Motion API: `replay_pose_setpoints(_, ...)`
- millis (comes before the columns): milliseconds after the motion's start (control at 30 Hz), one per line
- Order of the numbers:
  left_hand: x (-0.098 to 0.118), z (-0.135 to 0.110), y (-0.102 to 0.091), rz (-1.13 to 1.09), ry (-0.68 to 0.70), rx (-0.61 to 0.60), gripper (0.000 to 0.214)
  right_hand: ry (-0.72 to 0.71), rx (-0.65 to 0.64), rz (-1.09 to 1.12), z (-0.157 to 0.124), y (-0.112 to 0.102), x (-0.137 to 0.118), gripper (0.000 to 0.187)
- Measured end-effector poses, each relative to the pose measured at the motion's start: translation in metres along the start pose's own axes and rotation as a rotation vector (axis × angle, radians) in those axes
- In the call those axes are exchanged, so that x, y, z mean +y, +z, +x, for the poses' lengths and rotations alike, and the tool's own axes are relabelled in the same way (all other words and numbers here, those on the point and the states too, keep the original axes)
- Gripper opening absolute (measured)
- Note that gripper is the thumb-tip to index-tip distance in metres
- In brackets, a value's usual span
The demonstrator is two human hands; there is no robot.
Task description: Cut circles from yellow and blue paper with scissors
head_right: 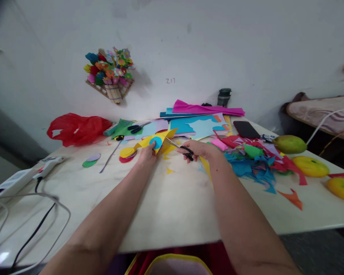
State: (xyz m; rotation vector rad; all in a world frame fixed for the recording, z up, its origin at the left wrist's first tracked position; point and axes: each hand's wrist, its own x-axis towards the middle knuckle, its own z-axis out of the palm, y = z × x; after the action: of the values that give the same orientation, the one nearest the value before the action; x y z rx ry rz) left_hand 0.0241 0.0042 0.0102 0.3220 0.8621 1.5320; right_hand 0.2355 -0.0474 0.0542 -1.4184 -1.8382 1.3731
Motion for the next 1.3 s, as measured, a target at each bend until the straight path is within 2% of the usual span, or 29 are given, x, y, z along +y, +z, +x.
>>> replay_pose_setpoints(167,0.002,-0.013,0.006,0.063,0.000,0.011,0.025,0.004,0.068,0.003,0.006,0.011,-0.005,0.031)
replay_pose_setpoints(500,0.001,-0.016,0.005,0.105,-0.010,-0.065,0.022,-0.029,0.101,0.033,0.017,0.024,-0.004,0.031)
replay_pose_setpoints(667,0.000,-0.016,0.004,0.128,-0.002,-0.097,0.020,-0.036,0.114,0.091,0.019,0.026,-0.004,0.033)
replay_pose_setpoints(1100,0.004,-0.017,0.004,0.149,-0.010,-0.080,0.026,-0.026,0.166,0.153,0.024,0.029,-0.004,0.033)
replay_pose_setpoints(1300,0.009,-0.018,-0.001,0.146,-0.036,-0.134,0.030,-0.020,0.120,0.141,0.021,0.022,0.002,0.025)
